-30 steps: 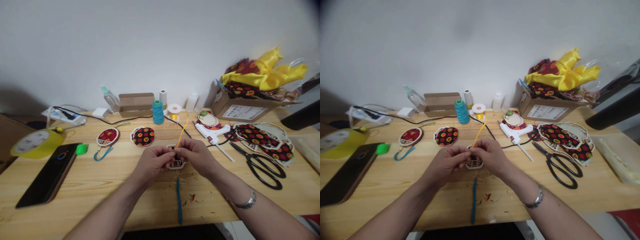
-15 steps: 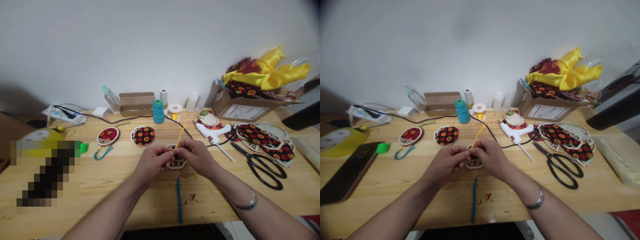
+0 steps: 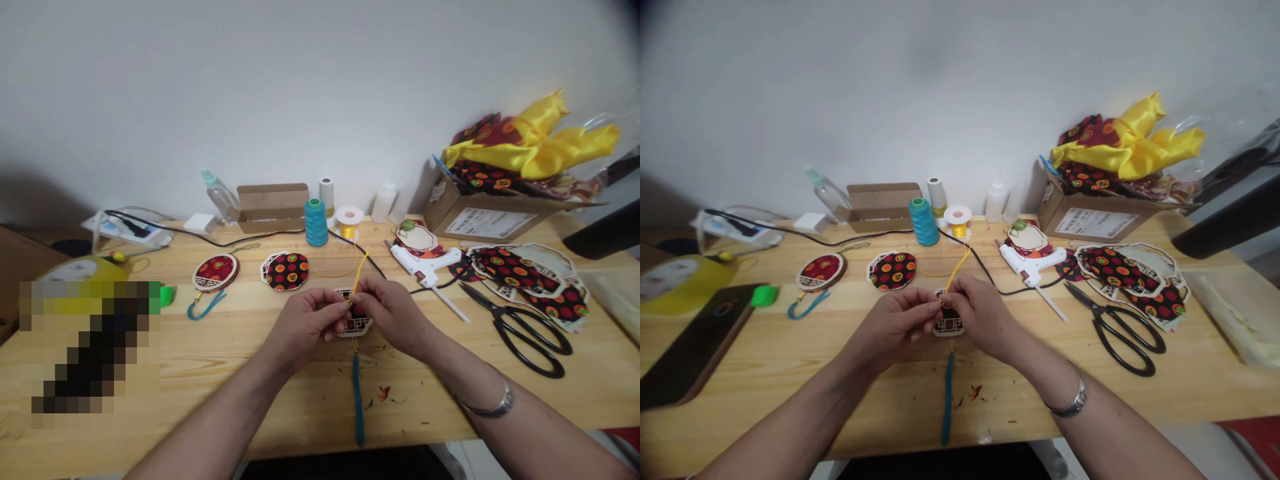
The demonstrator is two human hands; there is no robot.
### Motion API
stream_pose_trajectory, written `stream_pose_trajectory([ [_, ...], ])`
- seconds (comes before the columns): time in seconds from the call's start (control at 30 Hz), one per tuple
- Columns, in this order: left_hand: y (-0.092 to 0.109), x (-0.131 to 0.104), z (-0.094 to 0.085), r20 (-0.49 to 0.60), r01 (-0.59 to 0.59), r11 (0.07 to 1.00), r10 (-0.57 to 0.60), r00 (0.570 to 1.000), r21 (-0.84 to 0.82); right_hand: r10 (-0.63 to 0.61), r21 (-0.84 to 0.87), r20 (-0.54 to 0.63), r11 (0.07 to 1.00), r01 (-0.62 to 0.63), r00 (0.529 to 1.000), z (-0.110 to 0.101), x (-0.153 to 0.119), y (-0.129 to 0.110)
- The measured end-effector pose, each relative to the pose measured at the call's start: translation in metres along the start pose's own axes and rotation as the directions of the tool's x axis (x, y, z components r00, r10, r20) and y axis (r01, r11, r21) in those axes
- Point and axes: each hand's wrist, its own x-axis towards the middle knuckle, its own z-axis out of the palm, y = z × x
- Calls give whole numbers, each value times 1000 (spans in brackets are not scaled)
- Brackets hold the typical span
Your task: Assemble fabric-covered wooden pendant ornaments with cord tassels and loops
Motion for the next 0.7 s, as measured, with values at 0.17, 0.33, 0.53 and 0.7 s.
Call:
stream_pose_trajectory([
  [0.17, 1, 0, 1, 42, 4, 999, -3, 999, -41, 10, -8, -4, 1000, -10, 1000, 0, 0, 0],
  [0.33, 2, -3, 1, 30, -26, 999, 26, 999, 19, 25, 6, -18, 1000, -24, 1000, -1, 0, 0],
  [0.53, 1, -5, 4, 3, -238, 885, 258, 966, 400, 13, 46, -26, 999, -12, 1000, 1, -1, 2],
  [0.7, -8, -5, 4, 123, -484, 522, 581, 805, 702, 9, 73, -26, 997, -7, 1000, 3, -1, 4],
])
